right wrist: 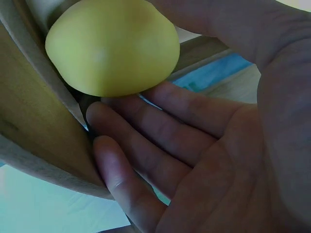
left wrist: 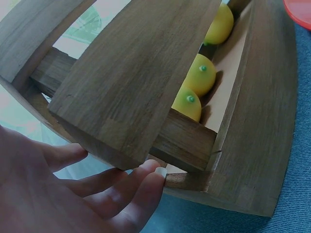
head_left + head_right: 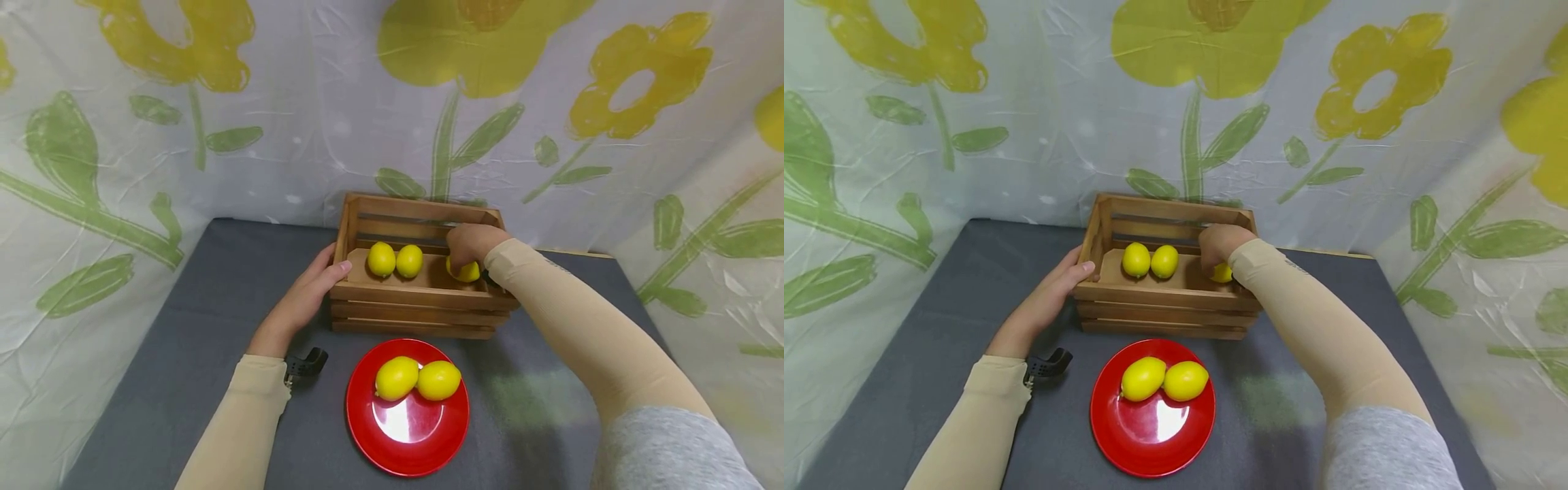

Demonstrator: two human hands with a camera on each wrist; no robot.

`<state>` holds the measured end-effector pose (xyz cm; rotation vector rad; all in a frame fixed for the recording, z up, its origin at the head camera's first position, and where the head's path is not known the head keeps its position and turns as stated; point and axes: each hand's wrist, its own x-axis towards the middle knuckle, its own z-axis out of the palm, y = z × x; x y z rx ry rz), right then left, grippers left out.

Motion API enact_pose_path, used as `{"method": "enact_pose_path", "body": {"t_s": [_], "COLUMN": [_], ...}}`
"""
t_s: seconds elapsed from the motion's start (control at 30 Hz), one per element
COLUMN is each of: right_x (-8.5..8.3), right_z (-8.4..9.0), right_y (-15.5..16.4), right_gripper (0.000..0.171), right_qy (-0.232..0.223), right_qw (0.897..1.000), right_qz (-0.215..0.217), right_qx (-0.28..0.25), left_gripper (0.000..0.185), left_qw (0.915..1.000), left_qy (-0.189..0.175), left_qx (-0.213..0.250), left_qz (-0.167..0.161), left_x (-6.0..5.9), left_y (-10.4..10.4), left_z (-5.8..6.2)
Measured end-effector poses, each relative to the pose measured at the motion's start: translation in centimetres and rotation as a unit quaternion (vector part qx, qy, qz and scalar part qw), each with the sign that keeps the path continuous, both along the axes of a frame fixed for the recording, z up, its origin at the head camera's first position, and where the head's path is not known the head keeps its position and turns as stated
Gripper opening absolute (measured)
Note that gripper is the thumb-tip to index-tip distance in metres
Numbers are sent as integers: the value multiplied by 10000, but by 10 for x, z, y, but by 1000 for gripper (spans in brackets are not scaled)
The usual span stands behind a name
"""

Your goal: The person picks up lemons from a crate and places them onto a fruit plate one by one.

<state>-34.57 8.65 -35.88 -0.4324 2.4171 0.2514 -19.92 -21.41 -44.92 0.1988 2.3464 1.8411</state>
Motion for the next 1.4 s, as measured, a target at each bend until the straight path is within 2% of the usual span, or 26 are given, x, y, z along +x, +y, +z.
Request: {"method": "enact_pose_path", "body": {"t_s": [0.4, 0.63, 0.93, 1.4], "right_x": [-4, -4, -5, -3], "right_z": [-2, -1, -1, 1], "right_y": [-3, -3, -1, 2], "right_gripper": [42, 31, 33, 26], "right_qy": [-46, -2, 57, 6], "right_qw": [9999, 9996, 9993, 9996], "right_qz": [27, 158, 172, 201], "right_qx": [130, 239, 332, 212], "left_gripper": [82, 81, 80, 80], "left_qw": [10000, 9999, 9999, 9998], "left_qy": [66, 100, 92, 159], "left_qx": [28, 22, 62, 89], "left_qz": [13, 26, 16, -9], "left_x": [1, 2, 0, -1], "left_y": [0, 3, 6, 8], "left_z": [1, 4, 5, 5]}}
